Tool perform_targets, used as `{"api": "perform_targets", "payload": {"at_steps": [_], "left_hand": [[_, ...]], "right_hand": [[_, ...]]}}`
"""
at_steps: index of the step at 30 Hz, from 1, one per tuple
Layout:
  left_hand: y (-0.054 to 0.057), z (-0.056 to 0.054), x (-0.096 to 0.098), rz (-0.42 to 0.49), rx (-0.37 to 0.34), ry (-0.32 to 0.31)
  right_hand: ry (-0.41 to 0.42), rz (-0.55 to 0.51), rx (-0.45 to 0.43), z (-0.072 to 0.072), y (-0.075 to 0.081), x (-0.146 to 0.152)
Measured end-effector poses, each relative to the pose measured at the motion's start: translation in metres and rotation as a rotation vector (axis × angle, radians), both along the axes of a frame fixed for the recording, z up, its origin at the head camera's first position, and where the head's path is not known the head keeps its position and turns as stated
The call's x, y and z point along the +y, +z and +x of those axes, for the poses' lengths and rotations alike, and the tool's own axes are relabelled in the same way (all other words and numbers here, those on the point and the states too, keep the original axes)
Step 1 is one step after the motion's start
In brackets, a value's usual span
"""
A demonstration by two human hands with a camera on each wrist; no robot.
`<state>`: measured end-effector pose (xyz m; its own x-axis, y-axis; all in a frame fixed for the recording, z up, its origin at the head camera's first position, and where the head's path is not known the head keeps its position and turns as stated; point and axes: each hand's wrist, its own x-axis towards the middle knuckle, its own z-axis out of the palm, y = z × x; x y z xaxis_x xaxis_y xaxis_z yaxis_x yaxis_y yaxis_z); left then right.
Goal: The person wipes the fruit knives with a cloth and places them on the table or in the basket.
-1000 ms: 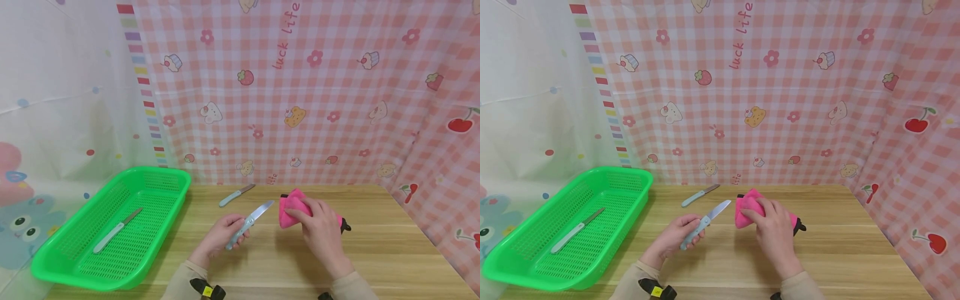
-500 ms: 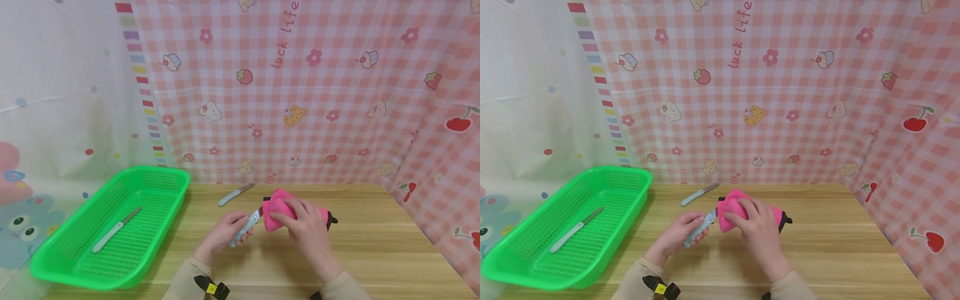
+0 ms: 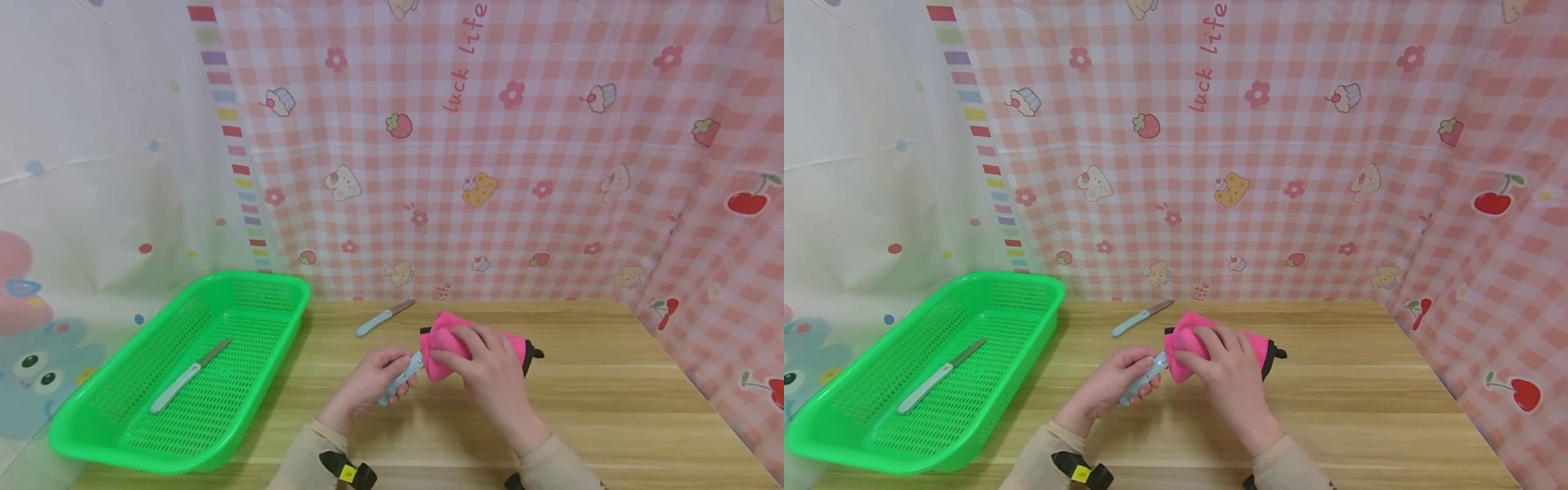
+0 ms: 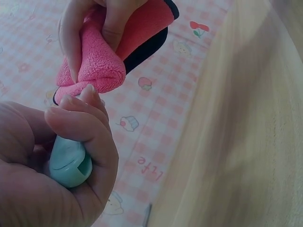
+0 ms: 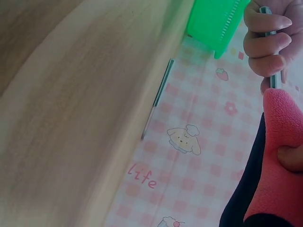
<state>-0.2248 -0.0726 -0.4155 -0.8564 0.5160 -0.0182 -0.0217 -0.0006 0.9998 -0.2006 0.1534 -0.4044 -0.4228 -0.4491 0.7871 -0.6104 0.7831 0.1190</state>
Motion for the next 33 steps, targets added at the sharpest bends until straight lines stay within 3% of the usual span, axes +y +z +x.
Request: {"api": "perform_targets", "payload": {"at_steps": [21,33], "left_hand": [[-0.004,-0.001,-0.003,0.001,-0.005,-0.014],[-0.006,-0.001,-0.006,0.016,-0.026,-0.042]], "right_hand": [[-0.055,-0.090,-0.042,-0.009,0.003,0.019],[-0.039,-0.126,-0.027,-0.010,0.002,0.029]]}}
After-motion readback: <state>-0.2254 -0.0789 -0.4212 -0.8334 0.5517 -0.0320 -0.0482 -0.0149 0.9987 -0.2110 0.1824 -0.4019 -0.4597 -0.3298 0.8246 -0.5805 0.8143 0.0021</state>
